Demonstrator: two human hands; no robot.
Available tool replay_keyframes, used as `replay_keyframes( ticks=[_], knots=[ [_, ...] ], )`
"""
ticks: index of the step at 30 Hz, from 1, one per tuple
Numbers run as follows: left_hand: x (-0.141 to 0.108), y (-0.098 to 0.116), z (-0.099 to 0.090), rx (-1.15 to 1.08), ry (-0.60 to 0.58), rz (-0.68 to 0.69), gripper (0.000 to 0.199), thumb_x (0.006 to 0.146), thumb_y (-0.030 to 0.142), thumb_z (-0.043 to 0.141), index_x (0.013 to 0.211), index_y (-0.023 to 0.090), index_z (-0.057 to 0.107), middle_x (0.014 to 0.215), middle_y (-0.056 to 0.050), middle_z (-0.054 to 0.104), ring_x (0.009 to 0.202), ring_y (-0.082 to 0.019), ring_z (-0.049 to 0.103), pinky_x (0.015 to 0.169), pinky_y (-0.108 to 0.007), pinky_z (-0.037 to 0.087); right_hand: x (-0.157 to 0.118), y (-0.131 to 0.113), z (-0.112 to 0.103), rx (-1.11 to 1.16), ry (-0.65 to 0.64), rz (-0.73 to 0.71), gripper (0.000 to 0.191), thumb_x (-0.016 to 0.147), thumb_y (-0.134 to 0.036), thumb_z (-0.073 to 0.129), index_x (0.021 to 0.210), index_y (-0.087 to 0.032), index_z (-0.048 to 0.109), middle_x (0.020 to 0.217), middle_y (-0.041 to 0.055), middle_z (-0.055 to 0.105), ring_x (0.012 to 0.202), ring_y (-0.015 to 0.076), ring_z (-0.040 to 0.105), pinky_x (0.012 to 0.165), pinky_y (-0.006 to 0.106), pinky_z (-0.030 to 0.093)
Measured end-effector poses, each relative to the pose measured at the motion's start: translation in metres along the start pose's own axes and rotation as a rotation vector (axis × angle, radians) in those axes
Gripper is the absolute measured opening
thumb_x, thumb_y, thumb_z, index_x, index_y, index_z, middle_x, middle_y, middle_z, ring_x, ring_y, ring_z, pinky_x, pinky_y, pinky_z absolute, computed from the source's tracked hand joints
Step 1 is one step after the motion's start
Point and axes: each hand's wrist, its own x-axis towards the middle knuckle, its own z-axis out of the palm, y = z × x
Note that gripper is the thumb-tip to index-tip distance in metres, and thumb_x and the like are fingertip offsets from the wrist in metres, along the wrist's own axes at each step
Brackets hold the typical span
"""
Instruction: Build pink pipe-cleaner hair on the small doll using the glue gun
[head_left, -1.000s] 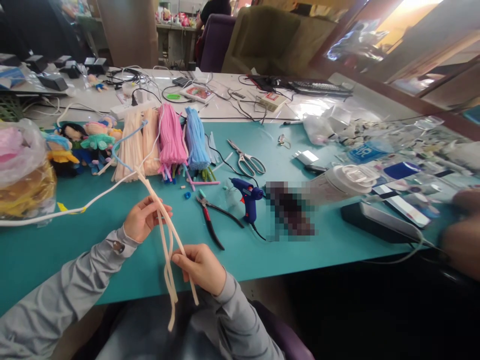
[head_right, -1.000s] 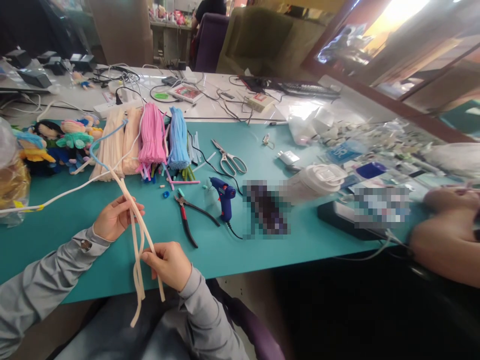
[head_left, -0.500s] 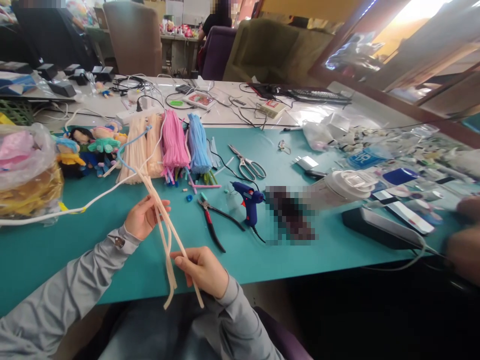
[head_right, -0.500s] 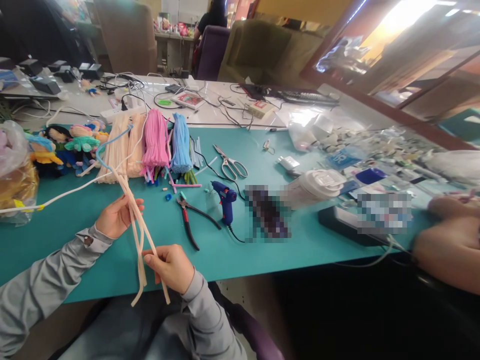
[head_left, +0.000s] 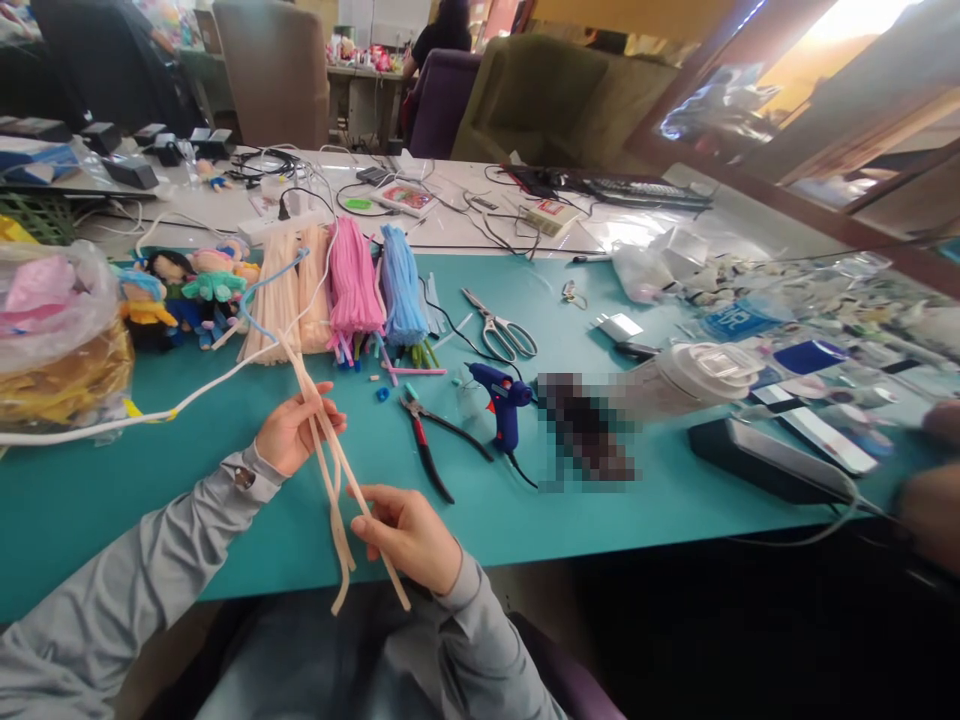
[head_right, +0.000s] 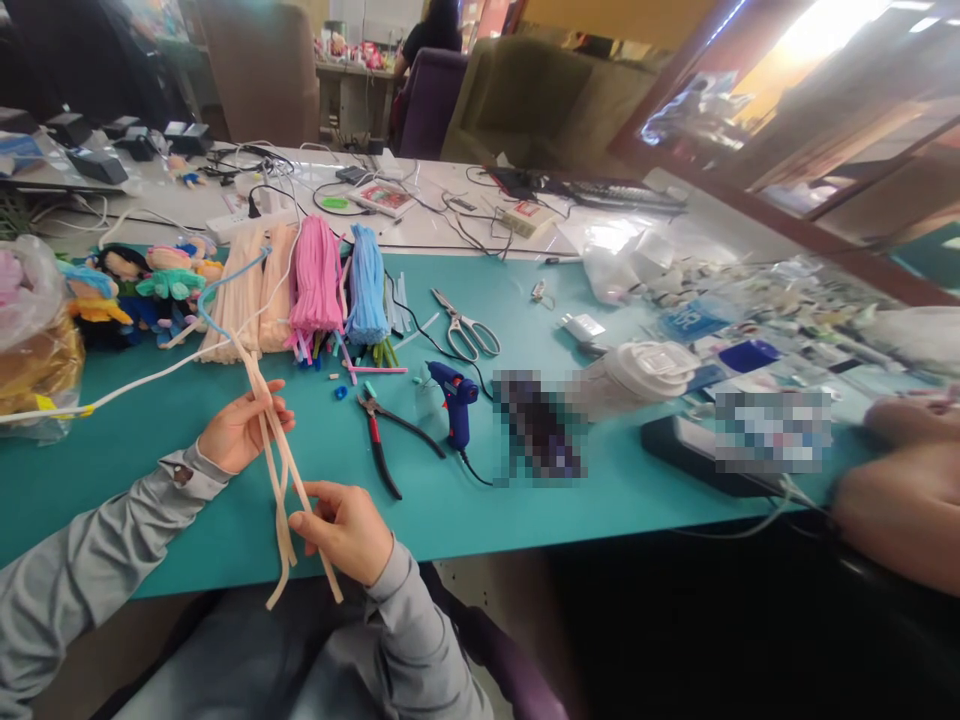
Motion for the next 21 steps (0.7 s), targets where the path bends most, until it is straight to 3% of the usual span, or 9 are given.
replay_keyframes(
  ticks=[3,5,9,12,16,21],
  knots=[
    [0.001,0.000,0.000,-0.012,0.005,0.006,0.012,0.083,0.005,0.059,0.087,0.013,0.066,0.060,0.000,0.068,0.057,-0.017,0.071,0.063,-0.030,0.060,-0.004,0.004,0.000,0.116,0.041,-0.031,0.060,0.075,-0.037,0.072,0.127,-0.013,0.057,0.052,-0.0083,0.051,0.048,0.0089,0.049,0.052,0.022,0.040],
    [0.002,0.000,0.000,-0.023,0.004,-0.002,0.010,0.083,0.005,0.059,0.086,0.013,0.065,0.060,0.000,0.068,0.056,-0.016,0.070,0.061,-0.029,0.060,-0.010,0.008,0.000,0.214,0.080,-0.045,0.063,0.070,-0.039,0.078,0.124,-0.015,0.057,0.055,-0.0085,0.052,0.051,0.0087,0.049,0.053,0.022,0.040],
    [0.002,-0.002,0.002,-0.039,0.005,-0.018,0.012,0.085,0.006,0.056,0.084,0.014,0.065,0.058,0.001,0.067,0.054,-0.015,0.070,0.059,-0.028,0.060,-0.026,0.017,-0.003,0.295,0.095,-0.082,0.040,0.068,-0.048,0.081,0.086,-0.017,0.062,0.059,-0.0065,0.049,0.049,0.0054,0.038,0.049,0.020,0.031],
    [0.004,-0.003,0.003,-0.037,-0.001,-0.017,0.011,0.087,0.008,0.055,0.084,0.013,0.064,0.057,0.001,0.067,0.053,-0.015,0.069,0.057,-0.028,0.060,-0.038,0.021,-0.009,0.214,0.072,-0.188,0.041,0.071,-0.054,0.077,0.070,-0.015,0.063,0.064,-0.0020,0.051,0.052,0.0063,0.037,0.049,0.022,0.028],
    [0.007,-0.005,0.002,-0.025,-0.019,-0.022,0.012,0.089,0.013,0.054,0.082,0.012,0.064,0.057,-0.001,0.066,0.051,-0.016,0.069,0.055,-0.028,0.059,-0.051,0.025,-0.017,0.078,0.045,-0.328,0.039,0.072,-0.051,0.077,0.089,-0.017,0.071,0.081,0.0022,0.056,0.054,0.0059,0.036,0.049,0.022,0.029],
    [0.009,-0.006,0.000,0.018,-0.057,-0.040,0.013,0.090,0.016,0.055,0.082,0.011,0.065,0.056,-0.002,0.066,0.050,-0.017,0.068,0.053,-0.028,0.057,-0.065,0.032,-0.020,-0.042,-0.001,-0.370,0.044,0.074,-0.029,0.076,0.116,-0.023,0.066,0.111,0.0092,0.059,0.056,0.0066,0.049,0.051,0.022,0.040]
  ],
)
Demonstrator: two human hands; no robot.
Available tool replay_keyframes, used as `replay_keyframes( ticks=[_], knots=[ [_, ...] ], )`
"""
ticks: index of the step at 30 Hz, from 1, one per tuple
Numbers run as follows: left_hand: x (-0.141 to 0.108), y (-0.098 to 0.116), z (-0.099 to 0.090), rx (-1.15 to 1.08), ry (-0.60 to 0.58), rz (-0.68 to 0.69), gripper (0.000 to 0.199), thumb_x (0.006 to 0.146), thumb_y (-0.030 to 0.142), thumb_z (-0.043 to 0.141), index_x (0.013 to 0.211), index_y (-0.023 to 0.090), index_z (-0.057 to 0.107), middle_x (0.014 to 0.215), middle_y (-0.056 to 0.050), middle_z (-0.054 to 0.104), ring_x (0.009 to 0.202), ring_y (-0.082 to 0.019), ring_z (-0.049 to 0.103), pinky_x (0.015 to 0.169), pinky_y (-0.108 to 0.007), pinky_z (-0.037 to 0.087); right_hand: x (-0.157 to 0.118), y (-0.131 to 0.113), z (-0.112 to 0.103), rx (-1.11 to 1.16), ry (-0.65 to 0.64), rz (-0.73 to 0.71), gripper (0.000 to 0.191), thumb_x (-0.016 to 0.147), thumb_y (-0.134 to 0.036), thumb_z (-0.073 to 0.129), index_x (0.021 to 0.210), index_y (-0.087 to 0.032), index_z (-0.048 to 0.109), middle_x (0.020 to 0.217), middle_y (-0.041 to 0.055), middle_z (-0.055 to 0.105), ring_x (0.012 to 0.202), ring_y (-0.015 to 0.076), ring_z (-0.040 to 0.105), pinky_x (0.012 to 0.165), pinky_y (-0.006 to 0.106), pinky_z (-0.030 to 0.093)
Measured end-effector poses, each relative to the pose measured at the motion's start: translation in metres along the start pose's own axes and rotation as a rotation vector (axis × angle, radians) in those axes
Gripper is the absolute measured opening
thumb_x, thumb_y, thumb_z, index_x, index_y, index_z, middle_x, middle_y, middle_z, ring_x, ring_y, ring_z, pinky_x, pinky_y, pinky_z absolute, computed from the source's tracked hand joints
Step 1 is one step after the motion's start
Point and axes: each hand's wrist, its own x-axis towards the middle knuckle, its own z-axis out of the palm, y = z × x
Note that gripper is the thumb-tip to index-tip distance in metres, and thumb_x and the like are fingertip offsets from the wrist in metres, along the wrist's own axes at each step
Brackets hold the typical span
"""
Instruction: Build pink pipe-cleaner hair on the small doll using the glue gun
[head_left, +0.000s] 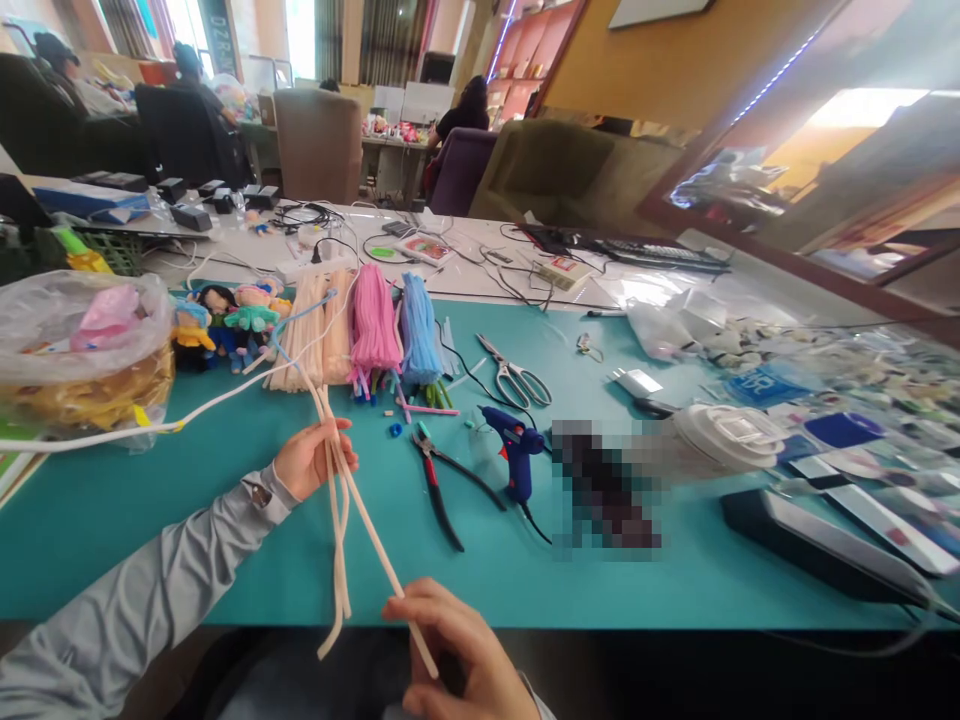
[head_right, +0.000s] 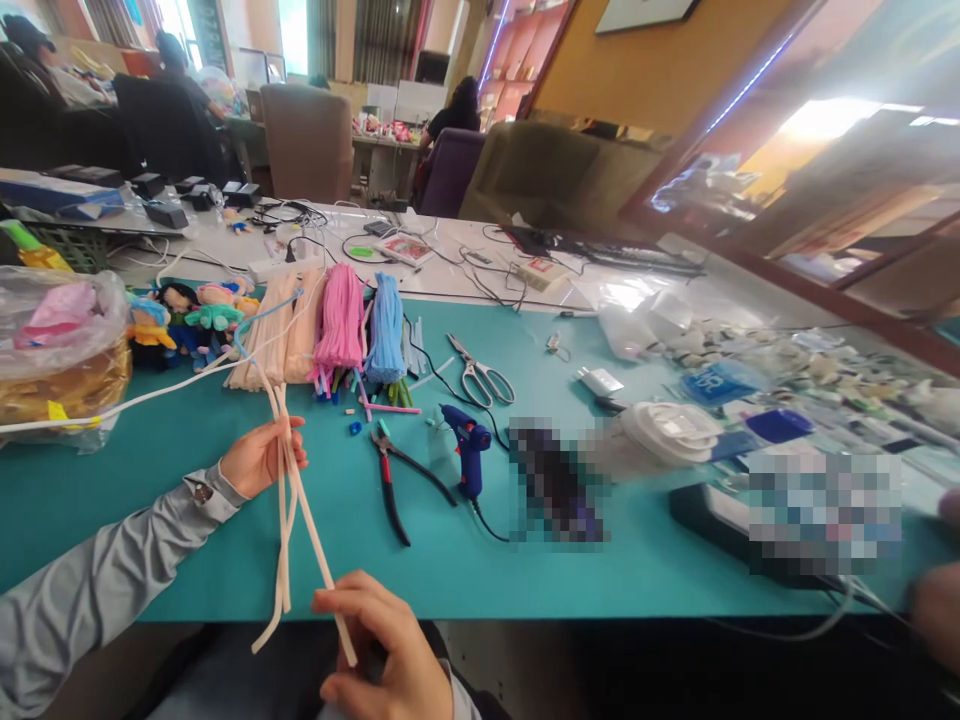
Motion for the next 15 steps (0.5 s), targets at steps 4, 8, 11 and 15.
replay_keyframes(
  ticks=[4,8,11,15],
  knots=[
    [0.001,0.001,-0.002,0.053,-0.032,-0.022,0.014,0.090,0.017,0.055,0.082,0.012,0.065,0.053,-0.001,0.064,0.047,-0.017,0.066,0.051,-0.029,0.056,-0.005,-0.009,-0.004,-0.170,0.017,-0.112,0.041,0.080,-0.012,0.063,0.118,-0.026,0.067,0.109,0.0095,0.065,0.067,0.0120,0.060,0.061,0.023,0.049],
    [0.000,0.001,-0.002,0.105,-0.071,-0.031,0.015,0.089,0.021,0.058,0.079,0.011,0.065,0.047,0.001,0.057,0.039,-0.015,0.061,0.044,-0.026,0.052,-0.001,-0.019,-0.011,-0.222,0.007,-0.306,0.034,0.090,-0.013,0.052,0.118,-0.025,0.066,0.091,0.0084,0.072,0.071,0.0146,0.064,0.067,0.024,0.052],
    [-0.005,0.000,-0.002,0.143,-0.101,-0.049,0.015,0.086,0.024,0.064,0.079,0.010,0.066,0.044,0.002,0.054,0.035,-0.014,0.056,0.037,-0.024,0.047,0.005,-0.023,-0.015,-0.210,-0.015,-0.405,0.032,0.095,-0.020,0.050,0.123,-0.025,0.065,0.083,0.0064,0.072,0.062,0.0120,0.061,0.061,0.022,0.051],
    [-0.021,-0.008,-0.003,0.185,-0.133,-0.074,0.019,0.082,0.029,0.069,0.079,0.011,0.067,0.041,0.005,0.047,0.030,-0.010,0.047,0.030,-0.019,0.037,0.012,-0.027,-0.016,-0.209,-0.001,-0.432,0.030,0.097,-0.035,0.052,0.117,-0.022,0.070,0.073,0.0061,0.069,0.060,0.0127,0.060,0.058,0.022,0.050]
  ],
)
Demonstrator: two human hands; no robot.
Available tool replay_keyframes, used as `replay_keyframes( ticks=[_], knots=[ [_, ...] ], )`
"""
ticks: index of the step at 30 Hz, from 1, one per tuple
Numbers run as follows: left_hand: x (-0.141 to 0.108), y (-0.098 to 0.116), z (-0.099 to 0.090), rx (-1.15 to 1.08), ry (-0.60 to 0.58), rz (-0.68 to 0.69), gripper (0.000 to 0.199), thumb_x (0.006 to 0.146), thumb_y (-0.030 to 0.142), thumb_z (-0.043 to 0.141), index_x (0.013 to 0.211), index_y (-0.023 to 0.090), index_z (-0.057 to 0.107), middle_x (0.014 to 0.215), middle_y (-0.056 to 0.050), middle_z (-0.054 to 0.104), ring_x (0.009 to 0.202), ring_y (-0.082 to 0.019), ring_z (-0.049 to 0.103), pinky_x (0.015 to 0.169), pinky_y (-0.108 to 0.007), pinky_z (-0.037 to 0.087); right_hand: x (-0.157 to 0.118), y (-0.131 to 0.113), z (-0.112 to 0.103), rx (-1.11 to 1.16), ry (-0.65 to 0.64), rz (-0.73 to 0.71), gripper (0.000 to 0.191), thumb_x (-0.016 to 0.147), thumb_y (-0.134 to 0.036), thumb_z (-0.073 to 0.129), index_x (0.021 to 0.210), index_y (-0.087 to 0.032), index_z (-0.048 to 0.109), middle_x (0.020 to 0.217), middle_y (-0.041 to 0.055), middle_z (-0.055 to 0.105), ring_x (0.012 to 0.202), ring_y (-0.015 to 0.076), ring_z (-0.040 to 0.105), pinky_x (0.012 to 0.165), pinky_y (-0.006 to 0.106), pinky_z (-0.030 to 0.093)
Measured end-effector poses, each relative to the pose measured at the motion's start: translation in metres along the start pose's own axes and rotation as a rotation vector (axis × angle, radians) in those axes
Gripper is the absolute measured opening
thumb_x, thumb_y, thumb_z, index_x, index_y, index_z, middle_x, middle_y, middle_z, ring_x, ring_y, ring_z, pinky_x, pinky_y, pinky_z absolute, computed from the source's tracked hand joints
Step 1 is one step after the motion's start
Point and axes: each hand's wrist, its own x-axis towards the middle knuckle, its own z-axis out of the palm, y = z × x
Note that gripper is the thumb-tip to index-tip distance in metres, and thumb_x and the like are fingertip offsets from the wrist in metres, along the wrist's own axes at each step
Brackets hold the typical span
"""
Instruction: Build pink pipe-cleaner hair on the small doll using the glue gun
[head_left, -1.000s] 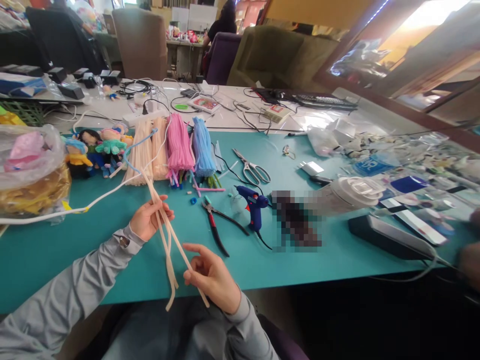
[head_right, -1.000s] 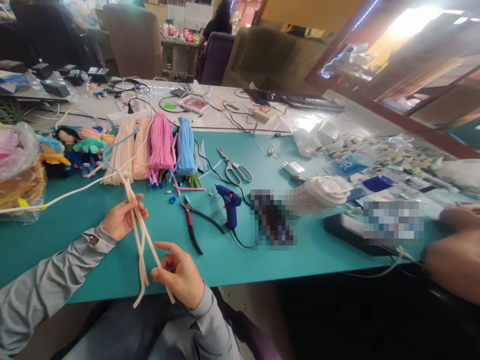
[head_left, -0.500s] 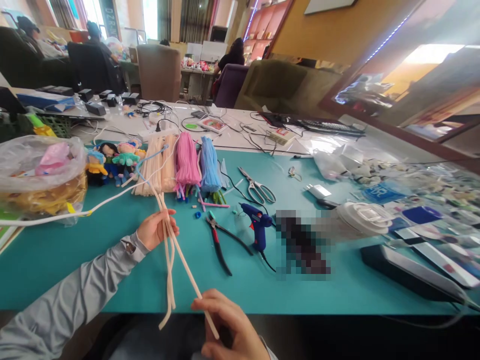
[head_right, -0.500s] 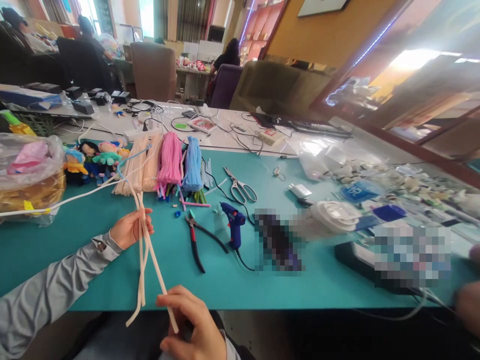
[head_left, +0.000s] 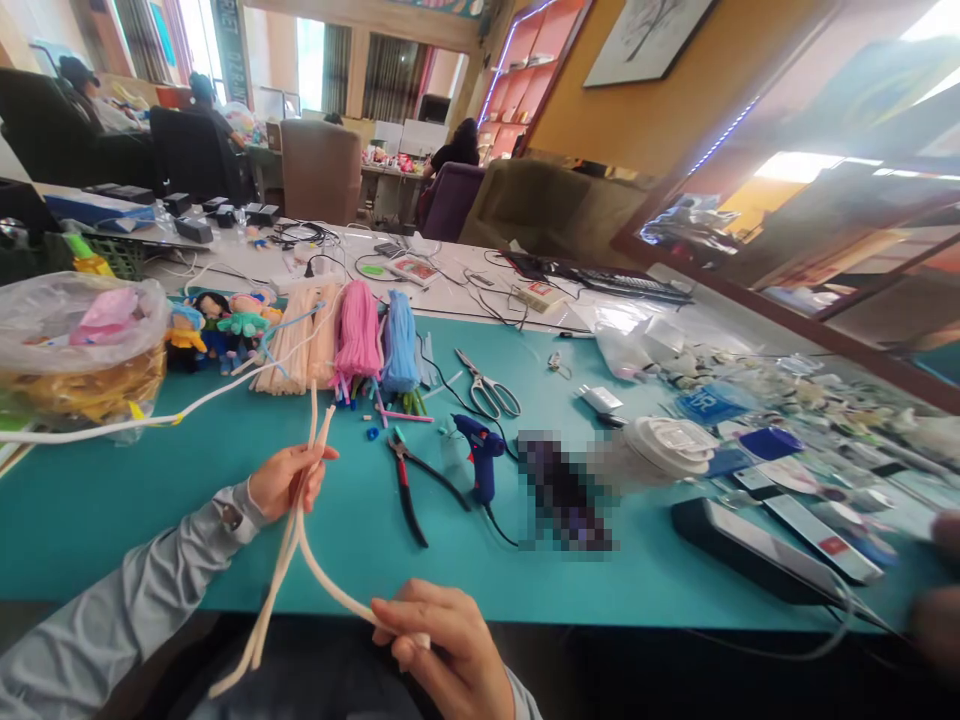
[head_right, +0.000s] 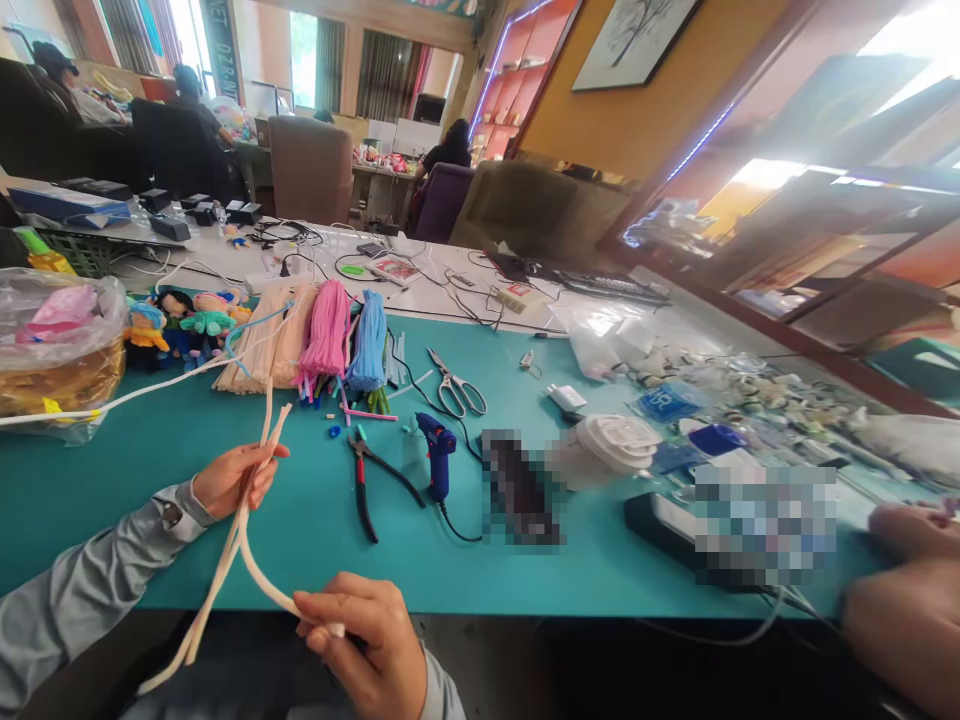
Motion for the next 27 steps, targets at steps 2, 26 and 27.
replay_keyframes(
  ticks=[2,26,27],
  knots=[
    [-0.010,-0.009,0.003,0.007,-0.007,0.005,0.021,0.080,0.032,0.071,0.080,0.012,0.066,0.039,0.007,0.045,0.027,-0.008,0.042,0.028,-0.019,0.033,0.004,0.000,0.000,0.017,0.029,0.019,0.031,0.095,-0.041,0.054,0.106,-0.020,0.075,0.069,0.0062,0.067,0.059,0.0132,0.060,0.056,0.023,0.049],
    [-0.067,-0.084,0.070,0.190,0.250,0.195,0.061,0.056,0.073,0.073,0.071,0.014,0.065,0.040,0.006,0.052,0.022,-0.002,0.030,0.026,-0.015,0.018,0.042,0.013,0.002,0.453,0.304,0.563,0.047,0.058,-0.056,0.083,0.072,-0.015,0.067,0.048,-0.0033,0.060,0.041,0.0092,0.055,0.047,0.023,0.050],
    [-0.068,-0.086,0.069,0.200,0.240,0.191,0.061,0.056,0.073,0.072,0.071,0.013,0.066,0.040,0.005,0.052,0.022,-0.002,0.031,0.026,-0.015,0.019,0.043,0.013,0.002,0.455,0.310,0.562,0.047,0.057,-0.057,0.083,0.071,-0.015,0.067,0.048,-0.0034,0.060,0.041,0.0091,0.055,0.047,0.023,0.050]
  ],
)
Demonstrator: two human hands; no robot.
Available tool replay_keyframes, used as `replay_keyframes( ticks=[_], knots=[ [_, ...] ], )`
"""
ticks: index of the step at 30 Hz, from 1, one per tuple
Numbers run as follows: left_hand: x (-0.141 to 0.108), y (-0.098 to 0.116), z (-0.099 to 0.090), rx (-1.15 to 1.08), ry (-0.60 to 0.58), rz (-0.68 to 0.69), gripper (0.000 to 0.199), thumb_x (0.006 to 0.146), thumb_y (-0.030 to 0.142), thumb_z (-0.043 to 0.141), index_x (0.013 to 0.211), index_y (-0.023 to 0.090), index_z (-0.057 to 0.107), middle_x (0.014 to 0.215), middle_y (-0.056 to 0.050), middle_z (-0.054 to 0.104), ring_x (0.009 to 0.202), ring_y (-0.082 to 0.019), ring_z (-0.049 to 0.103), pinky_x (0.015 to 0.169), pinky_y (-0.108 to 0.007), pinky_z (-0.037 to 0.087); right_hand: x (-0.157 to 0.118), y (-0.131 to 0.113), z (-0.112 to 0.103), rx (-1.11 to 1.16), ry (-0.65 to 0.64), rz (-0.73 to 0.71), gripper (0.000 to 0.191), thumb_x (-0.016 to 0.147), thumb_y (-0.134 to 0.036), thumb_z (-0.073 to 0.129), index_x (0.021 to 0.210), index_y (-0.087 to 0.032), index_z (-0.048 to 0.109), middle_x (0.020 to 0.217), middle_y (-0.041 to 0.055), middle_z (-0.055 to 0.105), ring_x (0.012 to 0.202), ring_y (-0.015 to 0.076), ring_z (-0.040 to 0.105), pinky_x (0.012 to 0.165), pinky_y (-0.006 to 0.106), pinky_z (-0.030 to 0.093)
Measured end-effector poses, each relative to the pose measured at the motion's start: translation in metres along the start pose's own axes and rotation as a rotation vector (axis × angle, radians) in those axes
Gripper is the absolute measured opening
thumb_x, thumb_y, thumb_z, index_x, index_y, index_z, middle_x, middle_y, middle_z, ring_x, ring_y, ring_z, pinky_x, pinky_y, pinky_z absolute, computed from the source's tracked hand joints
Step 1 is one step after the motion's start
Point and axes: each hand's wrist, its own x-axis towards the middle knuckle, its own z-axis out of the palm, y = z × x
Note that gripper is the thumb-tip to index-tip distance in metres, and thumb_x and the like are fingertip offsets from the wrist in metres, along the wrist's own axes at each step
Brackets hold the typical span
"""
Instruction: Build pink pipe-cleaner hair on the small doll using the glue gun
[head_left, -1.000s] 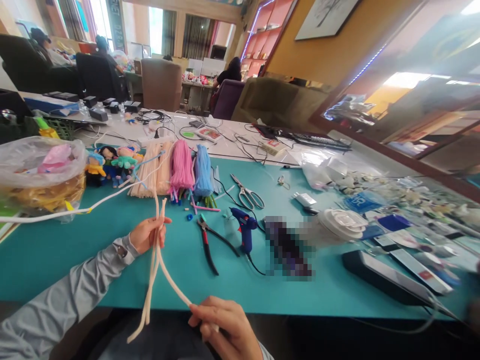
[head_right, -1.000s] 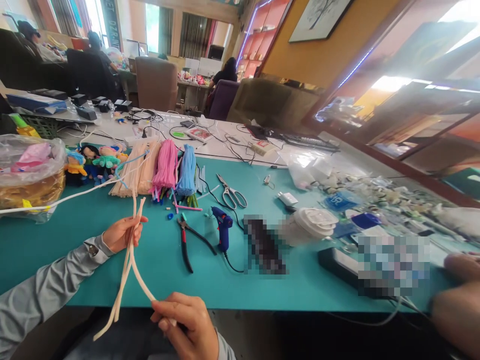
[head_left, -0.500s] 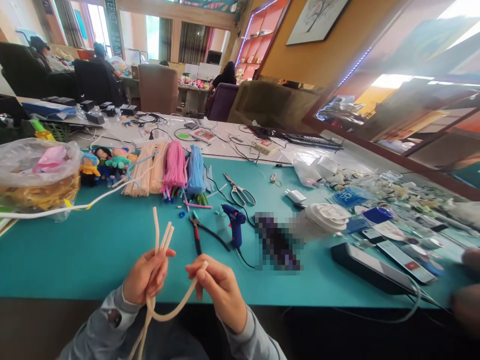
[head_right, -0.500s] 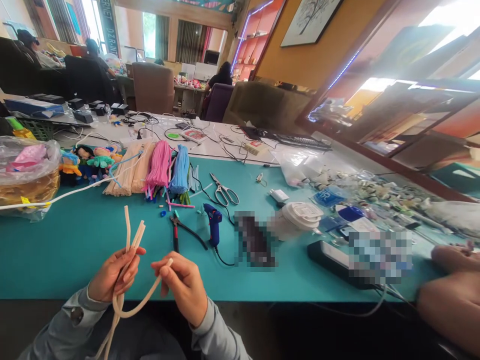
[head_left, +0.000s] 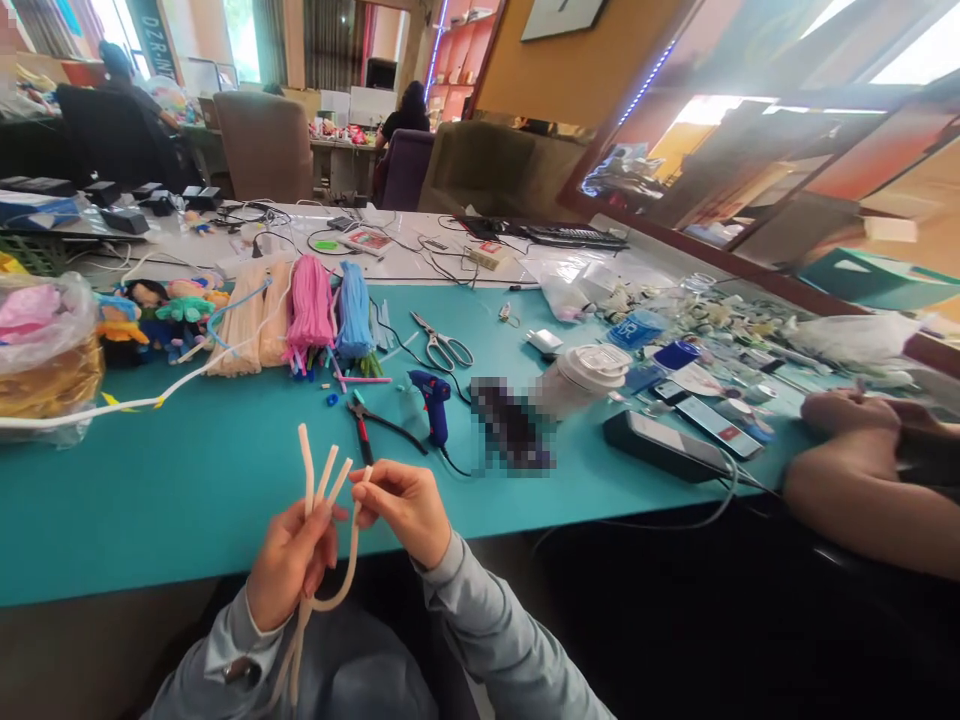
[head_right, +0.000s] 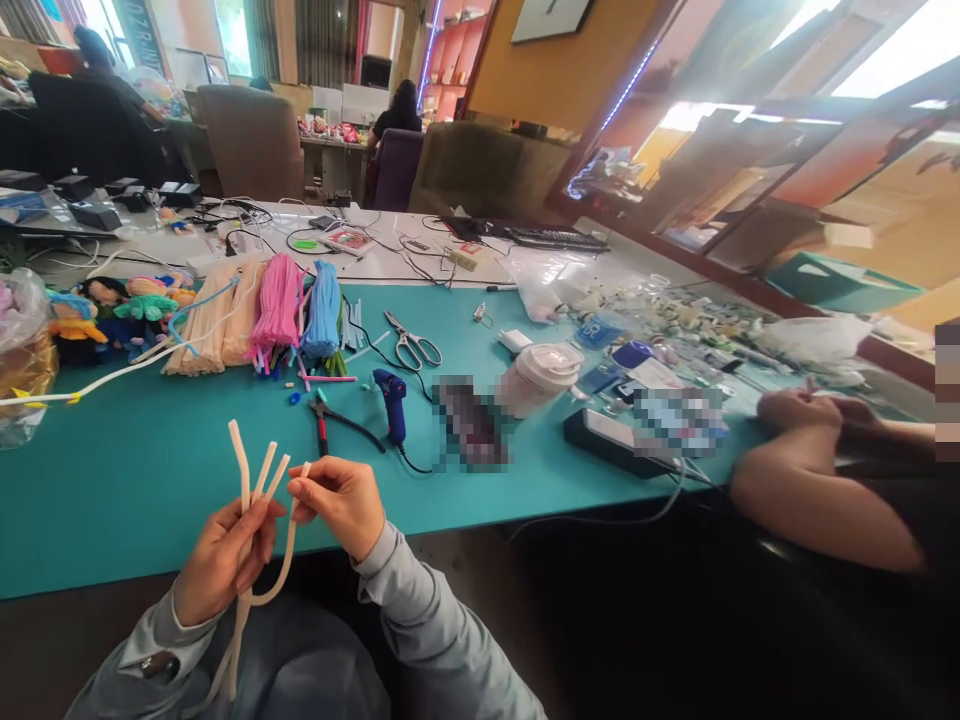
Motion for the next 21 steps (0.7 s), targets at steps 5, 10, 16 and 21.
replay_keyframes(
  ticks=[5,10,16,21],
  knots=[
    [-0.005,-0.004,0.000,0.020,0.006,-0.014,0.062,0.055,0.073,0.073,0.071,0.013,0.065,0.039,0.004,0.052,0.022,-0.003,0.032,0.026,-0.016,0.019,-0.001,-0.002,0.005,0.025,-0.015,0.006,0.047,0.055,-0.057,0.084,0.064,-0.015,0.064,0.048,-0.0033,0.061,0.040,0.0085,0.055,0.045,0.021,0.049],
    [-0.011,-0.005,0.001,0.041,-0.003,-0.016,0.061,0.055,0.072,0.073,0.066,0.014,0.063,0.041,0.003,0.053,0.022,-0.004,0.033,0.025,-0.016,0.019,-0.002,-0.002,0.008,0.056,-0.036,0.018,0.048,0.052,-0.057,0.085,0.065,-0.016,0.063,0.046,-0.0046,0.060,0.040,0.0086,0.056,0.043,0.020,0.048],
    [-0.015,-0.014,-0.003,0.046,0.015,-0.005,0.059,0.056,0.071,0.074,0.067,0.013,0.066,0.049,0.000,0.059,0.030,-0.008,0.045,0.029,-0.020,0.034,-0.004,-0.002,0.005,-0.002,-0.089,0.014,0.047,0.056,-0.055,0.084,0.061,-0.017,0.056,0.046,-0.0056,0.059,0.039,0.0078,0.055,0.042,0.019,0.045],
    [-0.016,-0.017,-0.008,0.128,-0.028,-0.004,0.059,0.061,0.072,0.070,0.067,0.013,0.068,0.049,0.000,0.057,0.033,-0.009,0.045,0.032,-0.021,0.037,-0.006,-0.002,0.003,-0.084,-0.148,0.000,0.045,0.062,-0.055,0.080,0.061,-0.018,0.055,0.045,-0.0066,0.056,0.040,0.0074,0.053,0.041,0.018,0.041]
  ],
)
